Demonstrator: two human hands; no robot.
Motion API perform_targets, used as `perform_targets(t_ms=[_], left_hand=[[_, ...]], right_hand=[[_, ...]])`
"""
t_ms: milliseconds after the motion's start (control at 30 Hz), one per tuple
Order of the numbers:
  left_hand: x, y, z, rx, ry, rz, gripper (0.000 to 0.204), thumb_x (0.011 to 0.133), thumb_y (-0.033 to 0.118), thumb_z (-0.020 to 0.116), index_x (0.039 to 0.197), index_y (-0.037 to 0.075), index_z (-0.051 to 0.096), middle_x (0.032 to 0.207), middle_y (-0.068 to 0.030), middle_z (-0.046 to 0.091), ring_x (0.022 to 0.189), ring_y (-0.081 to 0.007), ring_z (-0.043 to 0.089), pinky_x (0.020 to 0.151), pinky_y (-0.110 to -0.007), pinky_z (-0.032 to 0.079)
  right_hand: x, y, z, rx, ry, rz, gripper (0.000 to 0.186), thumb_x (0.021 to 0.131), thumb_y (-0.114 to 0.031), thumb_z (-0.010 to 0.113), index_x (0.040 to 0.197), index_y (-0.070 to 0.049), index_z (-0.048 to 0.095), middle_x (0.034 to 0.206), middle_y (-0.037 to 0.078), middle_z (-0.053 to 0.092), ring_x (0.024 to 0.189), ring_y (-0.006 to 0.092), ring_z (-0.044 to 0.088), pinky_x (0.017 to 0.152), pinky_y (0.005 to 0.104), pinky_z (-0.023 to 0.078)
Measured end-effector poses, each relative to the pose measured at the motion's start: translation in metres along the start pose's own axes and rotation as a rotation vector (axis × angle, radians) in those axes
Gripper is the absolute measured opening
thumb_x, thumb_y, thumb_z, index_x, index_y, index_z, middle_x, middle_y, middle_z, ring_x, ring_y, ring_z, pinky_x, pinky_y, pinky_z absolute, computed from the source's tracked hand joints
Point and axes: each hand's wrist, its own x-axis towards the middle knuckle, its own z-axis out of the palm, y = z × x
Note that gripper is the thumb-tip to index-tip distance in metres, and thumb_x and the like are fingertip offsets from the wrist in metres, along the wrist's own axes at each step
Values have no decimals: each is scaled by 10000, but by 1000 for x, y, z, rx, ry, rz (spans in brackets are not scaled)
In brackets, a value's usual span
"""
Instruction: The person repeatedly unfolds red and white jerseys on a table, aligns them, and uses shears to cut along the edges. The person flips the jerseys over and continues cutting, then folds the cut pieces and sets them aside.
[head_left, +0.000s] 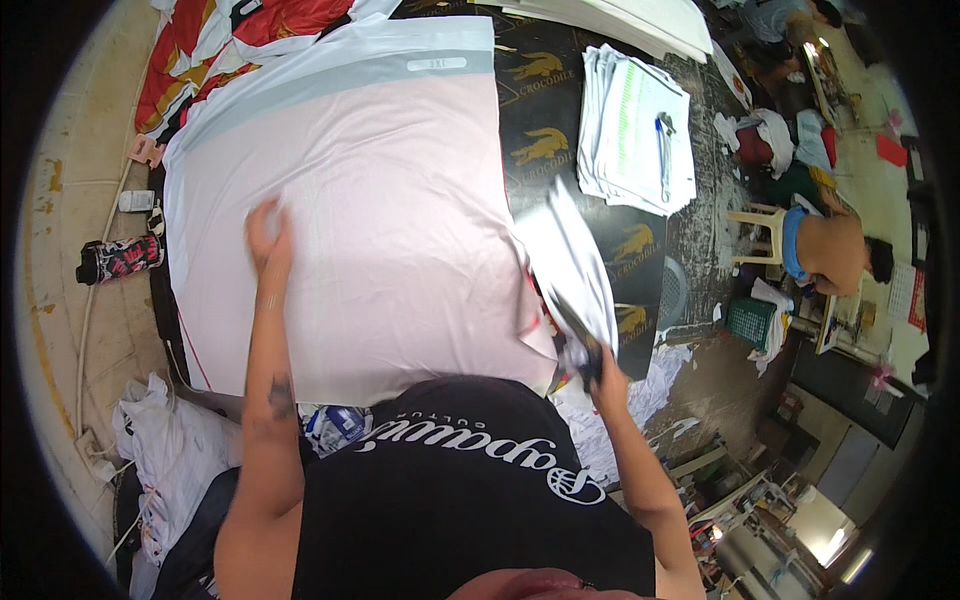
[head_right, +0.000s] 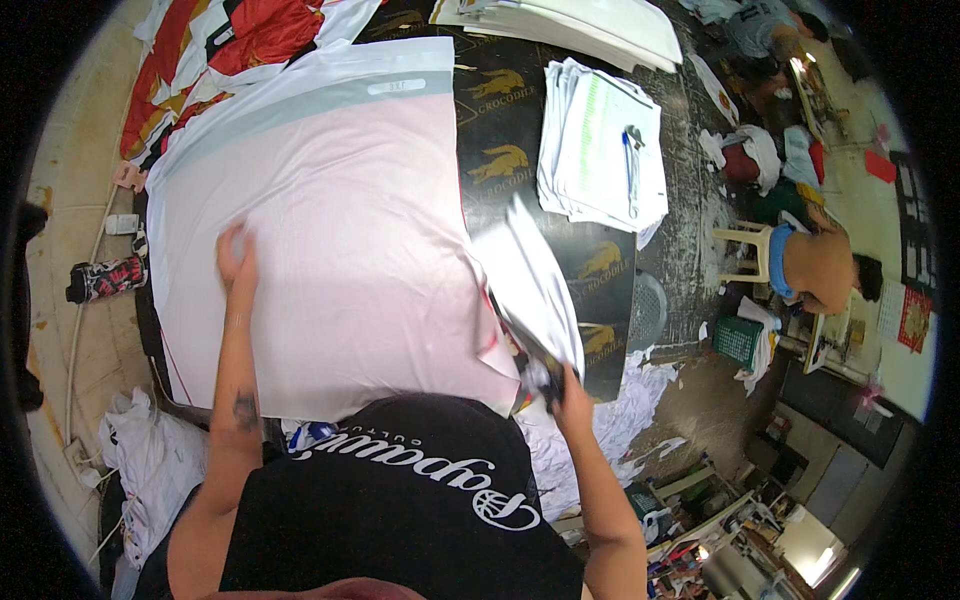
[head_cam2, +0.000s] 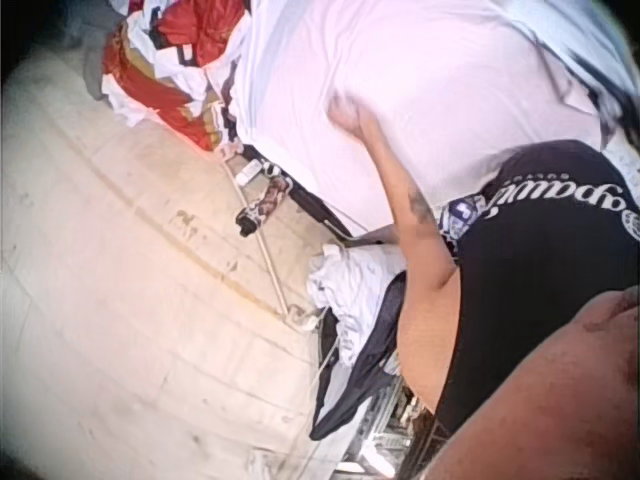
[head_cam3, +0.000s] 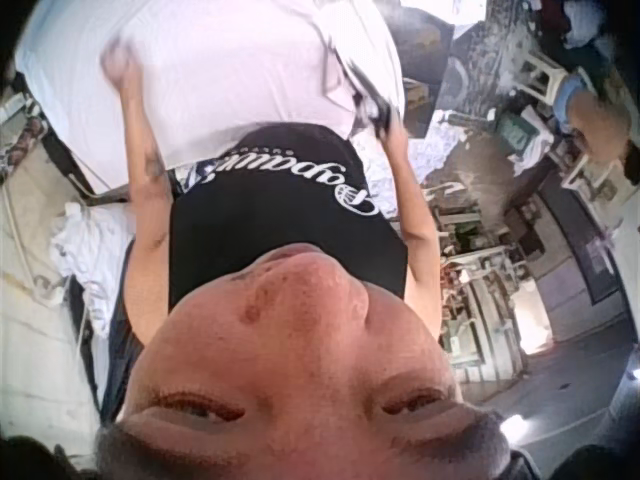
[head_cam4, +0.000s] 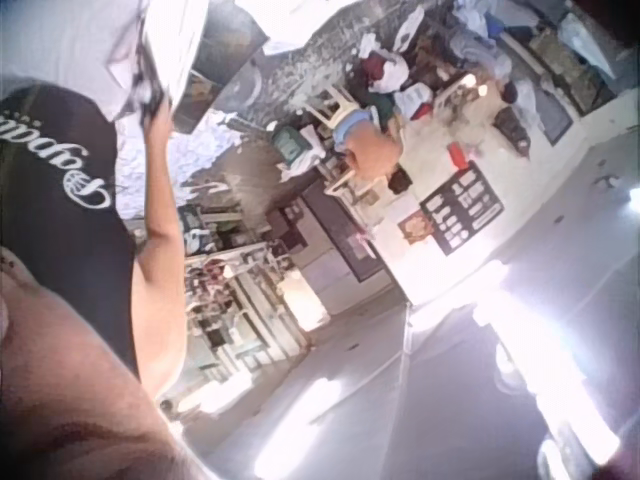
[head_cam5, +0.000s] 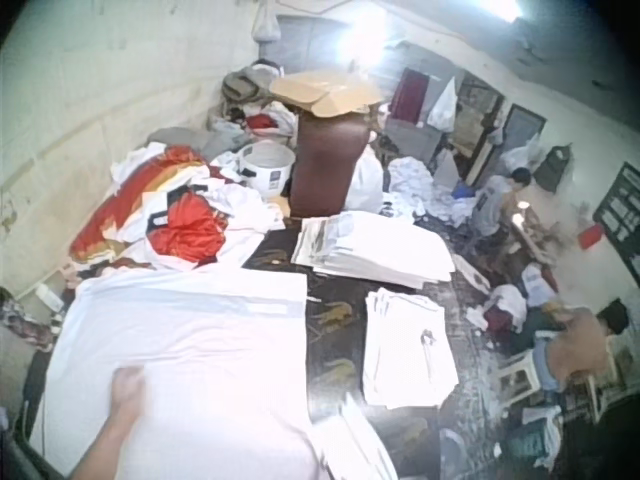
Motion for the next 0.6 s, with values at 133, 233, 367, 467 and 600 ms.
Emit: perform_targets(t_ms=[133,233,367,467,600], left_hand=[[-176,-106,-130,-8,310,-454,181,1006,106,674,1134,-22,671,1086,-99,684,1075,-219,625,960,-363,516],[-259,-130,-168,220,263,-455,220,994,174,689,1142,12,683,1101,-121,702,1073,-264,646,945,-412,519],[-293,-111,-149,613,156,-400,228,984,238,677,1135,68,691,1147,-133,693,1090,-328,631,1008,-464,458],[-284,-110,-141,688,284,-211,200,958,221,673,1102,85,704,1070,-119,699,1050,-333,632,989,-480,440],[-294,-128,-166,733,214,-22,190,946,215,658,1086,96,709,1049,-106,699,1056,-327,635,957,-513,436]], right_hand=[[-151,47,-13,87,-56,280,771,884,-146,788,1553,-44,419,1238,294,684,1084,477,696,879,526,562],[-136,35,-9,-5,107,245,720,918,-171,783,1508,48,433,1305,308,652,1188,469,647,957,496,535],[-8,-38,23,342,287,-7,728,897,-190,812,1506,-3,459,1231,295,690,1147,464,671,959,473,530],[55,-116,36,310,210,75,702,894,-232,800,1473,-15,470,1127,314,705,1069,497,677,894,533,532],[45,-148,39,86,105,8,589,869,-144,747,1395,-22,511,1032,311,697,985,488,685,848,537,536]])
